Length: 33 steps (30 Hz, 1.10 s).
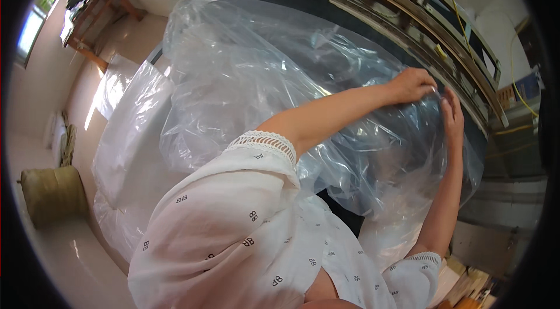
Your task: Wrapping a large gray foam piece in a clear plastic bag.
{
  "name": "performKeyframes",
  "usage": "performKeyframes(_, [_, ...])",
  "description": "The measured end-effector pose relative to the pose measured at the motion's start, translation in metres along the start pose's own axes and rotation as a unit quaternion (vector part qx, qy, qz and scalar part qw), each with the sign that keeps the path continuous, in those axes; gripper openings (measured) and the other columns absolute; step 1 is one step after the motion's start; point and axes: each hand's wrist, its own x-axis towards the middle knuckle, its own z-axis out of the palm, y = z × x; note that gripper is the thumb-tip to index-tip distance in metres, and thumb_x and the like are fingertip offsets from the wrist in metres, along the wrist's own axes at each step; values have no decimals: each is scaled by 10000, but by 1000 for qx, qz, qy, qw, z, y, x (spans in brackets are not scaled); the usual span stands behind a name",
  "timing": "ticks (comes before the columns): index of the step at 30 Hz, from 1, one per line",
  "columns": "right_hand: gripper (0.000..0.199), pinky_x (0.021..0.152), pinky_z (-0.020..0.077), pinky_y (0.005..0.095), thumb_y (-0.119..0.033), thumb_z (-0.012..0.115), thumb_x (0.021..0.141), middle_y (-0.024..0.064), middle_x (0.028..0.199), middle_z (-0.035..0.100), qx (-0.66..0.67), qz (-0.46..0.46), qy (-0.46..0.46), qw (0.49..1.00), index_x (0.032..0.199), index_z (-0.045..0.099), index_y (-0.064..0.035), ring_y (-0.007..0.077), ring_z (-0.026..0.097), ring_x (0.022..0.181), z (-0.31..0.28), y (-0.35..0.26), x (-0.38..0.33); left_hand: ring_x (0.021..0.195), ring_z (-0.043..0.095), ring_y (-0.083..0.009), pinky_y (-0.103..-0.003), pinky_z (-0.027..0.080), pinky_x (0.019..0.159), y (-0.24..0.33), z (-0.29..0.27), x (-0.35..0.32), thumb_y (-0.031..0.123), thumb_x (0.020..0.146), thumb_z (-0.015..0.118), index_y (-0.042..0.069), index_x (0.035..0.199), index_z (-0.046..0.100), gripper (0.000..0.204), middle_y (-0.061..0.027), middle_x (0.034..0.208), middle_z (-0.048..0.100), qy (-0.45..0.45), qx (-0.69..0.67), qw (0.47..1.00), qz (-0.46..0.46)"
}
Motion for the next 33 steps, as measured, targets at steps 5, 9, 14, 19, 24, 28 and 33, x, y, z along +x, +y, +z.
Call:
performKeyframes(5, [135, 716, 394, 195, -80, 482, 899, -20, 893, 545, 63, 55, 17, 996, 969, 566, -2, 70, 494, 796, -10, 13, -4, 1015, 529, -278, -344, 445, 846, 50, -124, -4, 115, 767, 611, 77, 1036, 591, 273, -108, 1072, 546, -41, 161, 983, 79])
performKeyframes(9, [185, 788, 394, 183, -95, 491, 904, 5, 948, 582, 89, 62, 102, 989, 1027, 594, -3, 60, 522, 864, -67, 45, -17, 943, 554, -271, -323, 447, 814, 59, -314, -52, 103, 755, 591, 60, 964, 610, 214, -99, 982, 585, 90, 410, 907, 34])
performKeyframes(14, [179, 730, 392, 170, -146, 550, 880, -22, 914, 589, 106, 167, 140, 970, 990, 631, -29, 48, 516, 832, -84, 32, -24, 981, 542, -251, -367, 438, 797, 19, -507, -148, 293, 814, 578, 60, 1048, 581, 330, -93, 1059, 575, 217, 699, 661, -165])
performKeyframes(19, [198, 689, 385, 199, -179, 532, 878, -18, 907, 577, 209, 191, 232, 931, 1006, 592, -40, 63, 497, 774, -99, 44, -30, 731, 525, -71, -224, 361, 530, 23, -479, -90, 345, 840, 522, 115, 946, 609, 268, 34, 798, 597, 196, 345, 847, -353])
performKeyframes(24, [191, 647, 393, 243, -235, 483, 878, -1, 751, 514, 142, 112, 326, 928, 879, 558, -59, 101, 480, 695, -133, 54, -15, 544, 359, -16, -173, 292, 465, -1, -490, -65, 289, 877, 546, 127, 921, 608, 179, 86, 657, 407, 265, 173, 896, -310])
performKeyframes(28, [273, 663, 443, 321, -319, 452, 881, 115, 779, 600, -300, 10, 473, 829, 952, 565, -81, 236, 581, 720, -129, 39, 4, 755, 469, -51, -204, 392, 662, -7, -513, -57, 286, 888, 546, 60, 1045, 587, 278, 48, 872, 547, 155, 184, 915, -324])
performKeyframes(33, [213, 652, 461, 291, -291, 562, 821, 82, 749, 636, -196, 138, 378, 894, 907, 640, -112, 195, 608, 708, -88, 130, -3, 759, 524, -89, -221, 419, 706, -102, -482, -65, 269, 846, 599, 26, 943, 651, 268, 19, 849, 614, 206, 355, 869, -276])
